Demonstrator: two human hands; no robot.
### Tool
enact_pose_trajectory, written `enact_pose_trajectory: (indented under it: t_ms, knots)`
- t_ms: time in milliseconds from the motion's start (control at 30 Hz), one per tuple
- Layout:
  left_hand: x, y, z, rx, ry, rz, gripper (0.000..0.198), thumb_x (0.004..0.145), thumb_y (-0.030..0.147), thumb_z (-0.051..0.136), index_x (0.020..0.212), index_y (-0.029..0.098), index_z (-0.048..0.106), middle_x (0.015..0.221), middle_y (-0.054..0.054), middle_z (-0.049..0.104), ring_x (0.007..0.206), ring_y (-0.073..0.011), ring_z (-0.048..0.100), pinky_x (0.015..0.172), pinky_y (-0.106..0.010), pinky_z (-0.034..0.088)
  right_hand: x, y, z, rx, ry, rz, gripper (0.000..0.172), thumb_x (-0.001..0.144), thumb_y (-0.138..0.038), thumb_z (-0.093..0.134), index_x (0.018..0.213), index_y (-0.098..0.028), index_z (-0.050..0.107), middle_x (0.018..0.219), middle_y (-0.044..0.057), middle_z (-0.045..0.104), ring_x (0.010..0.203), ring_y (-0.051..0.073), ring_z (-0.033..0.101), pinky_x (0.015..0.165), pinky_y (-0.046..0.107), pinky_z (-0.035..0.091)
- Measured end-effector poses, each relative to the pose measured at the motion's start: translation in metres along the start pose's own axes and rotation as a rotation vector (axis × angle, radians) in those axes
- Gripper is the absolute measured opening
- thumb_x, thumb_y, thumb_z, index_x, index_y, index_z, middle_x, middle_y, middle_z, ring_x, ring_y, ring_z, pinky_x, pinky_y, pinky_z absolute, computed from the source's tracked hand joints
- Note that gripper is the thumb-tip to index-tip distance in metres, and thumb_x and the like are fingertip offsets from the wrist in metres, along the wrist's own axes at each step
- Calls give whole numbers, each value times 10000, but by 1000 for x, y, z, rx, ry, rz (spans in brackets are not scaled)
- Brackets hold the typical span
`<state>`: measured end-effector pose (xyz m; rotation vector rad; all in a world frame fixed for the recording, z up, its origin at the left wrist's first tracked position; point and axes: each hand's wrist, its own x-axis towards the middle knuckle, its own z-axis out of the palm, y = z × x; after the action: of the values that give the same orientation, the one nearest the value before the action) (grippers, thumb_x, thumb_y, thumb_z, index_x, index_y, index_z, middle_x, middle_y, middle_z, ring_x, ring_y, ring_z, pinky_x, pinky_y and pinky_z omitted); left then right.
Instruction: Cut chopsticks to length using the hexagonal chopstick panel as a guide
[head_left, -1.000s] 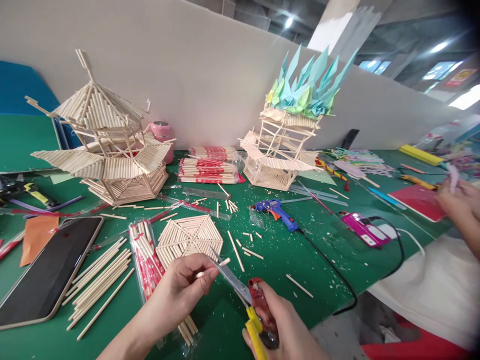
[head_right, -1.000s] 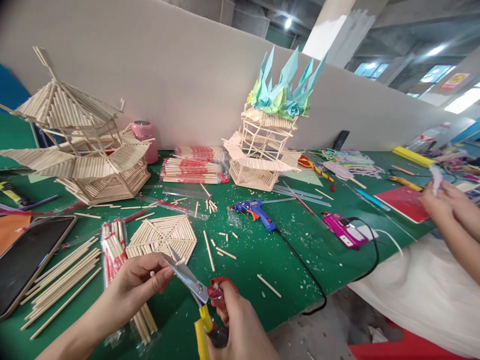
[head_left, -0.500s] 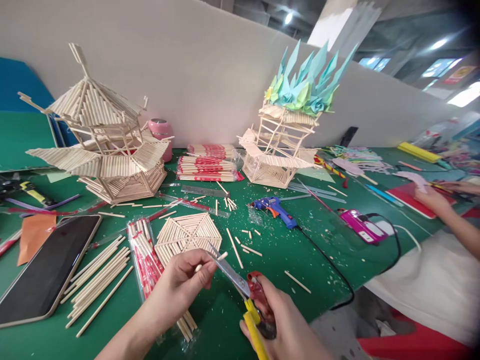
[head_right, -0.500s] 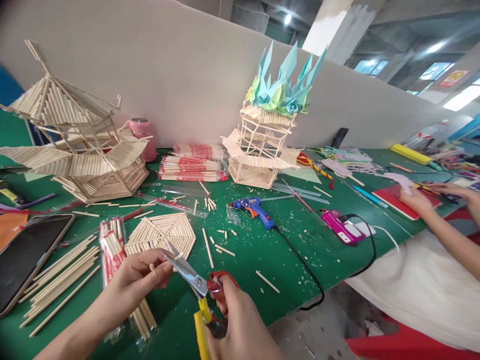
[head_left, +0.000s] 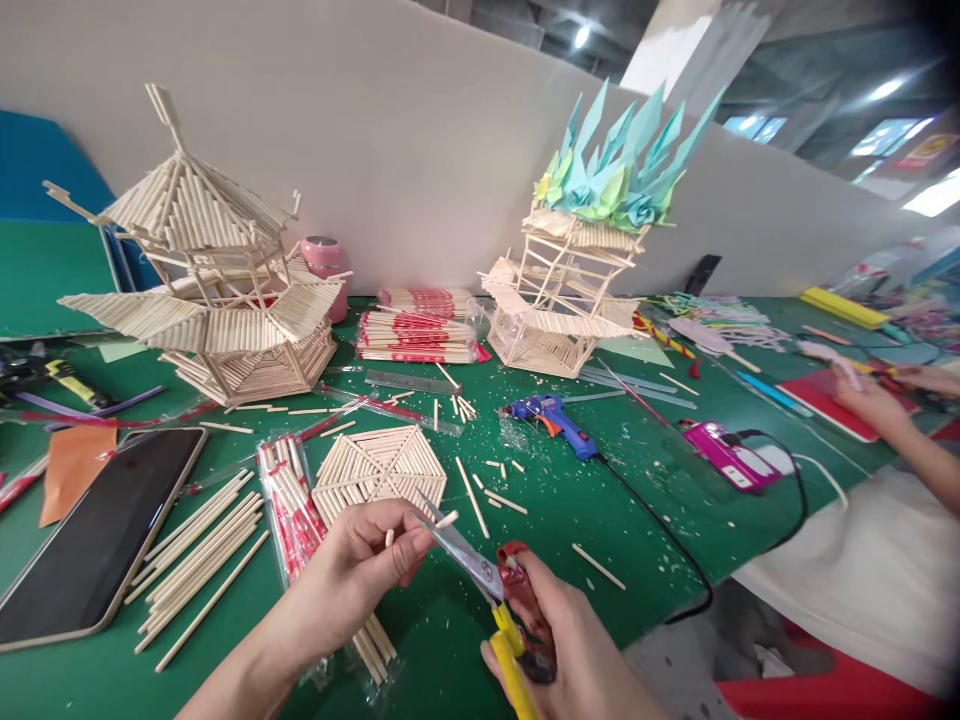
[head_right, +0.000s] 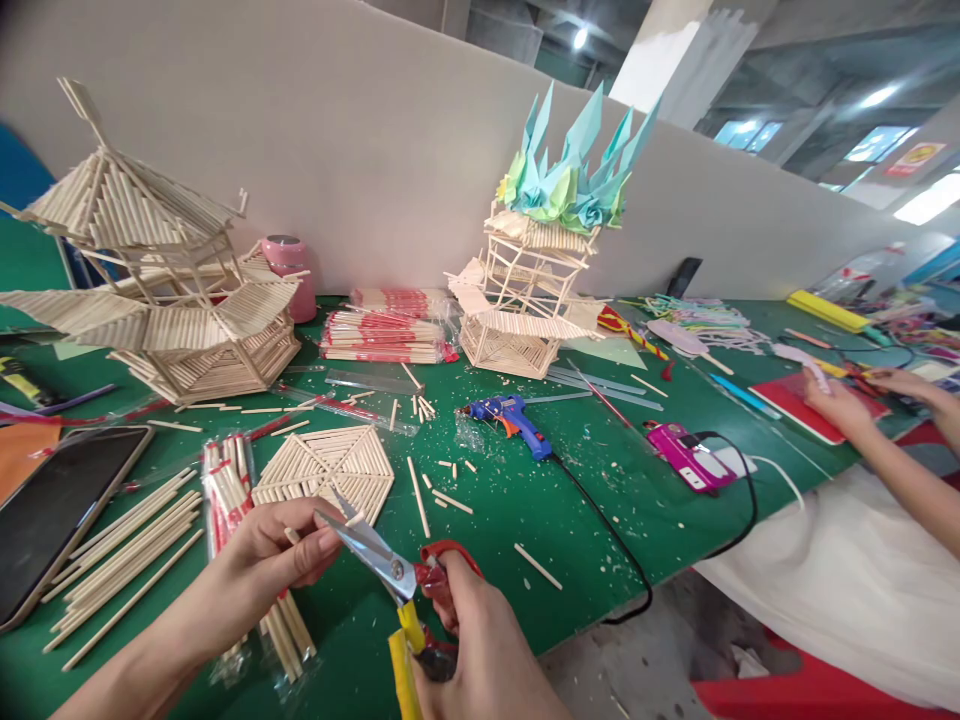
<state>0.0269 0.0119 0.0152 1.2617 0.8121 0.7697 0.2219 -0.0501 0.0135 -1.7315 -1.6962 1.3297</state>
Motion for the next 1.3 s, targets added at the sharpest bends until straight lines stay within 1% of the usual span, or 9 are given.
enact_pose_trajectory:
  t_ms: [167,333,433,567,767,967,1100,1200,1300]
  knots:
    - [1,-5,2,135,60,0,334,822,437,471,630,167,510,552,53,367,519,-96,304,473,-231,224,-1,-2,3,-13,49,47,296,682,-225,569,946,-186,441,747,10,520,663,144,527,549,203,441]
    - [3,-7,3,56,94,-22,326,801,438,503,620,168,490,541,53,382,502,-86,292,454,-220,213,-5,-5,2,21,130,66,455,610,-230,626,1026,-190,444,839,32,519,735,165,536,626,229,464]
    - [2,-6,3,52,123,-4,308,798,420,519,630,162,514,530,55,385,492,-83,299,452,-218,225,-7,-8,1,-15,120,86,399,594,-183,630,957,-208,464,771,-2,493,669,137,497,559,198,418]
    - [0,-6,5,103,164,44,314,793,405,525,598,159,528,527,40,425,500,-91,348,465,-219,266,-8,-11,-1,-25,126,98,448,596,-169,629,1001,-211,442,757,-16,476,618,115,465,536,187,397]
    - [-1,-6,6,130,213,65,307,787,390,536,585,159,545,537,18,483,521,-104,401,479,-219,301,-8,-15,-7,-81,57,72,464,616,-219,634,1036,-204,438,793,8,532,683,148,523,600,213,436]
    - [2,-1,0,112,296,61,334,814,400,504,576,166,513,506,37,449,495,-92,371,468,-211,291,-11,-10,-11,-100,115,57,514,638,-278,627,1107,-191,436,843,40,565,740,185,567,661,267,467]
    - [2,-6,1,194,279,74,289,814,382,502,654,151,571,528,33,449,506,-98,381,465,-210,305,-11,-10,-13,-59,128,26,542,637,-292,628,1135,-191,438,834,38,567,741,188,569,660,267,469]
    - [2,-10,4,274,290,118,258,809,348,501,671,147,586,549,23,464,513,-103,394,461,-207,322,-9,-14,-13,-50,134,48,502,629,-267,624,1095,-195,451,849,39,555,756,188,552,672,270,458]
    - [1,-10,6,384,289,179,235,820,304,483,680,150,592,562,8,504,522,-108,424,467,-204,345,-7,-19,-11,-3,56,49,384,646,-248,614,998,-195,471,750,-5,494,650,142,495,582,221,431]
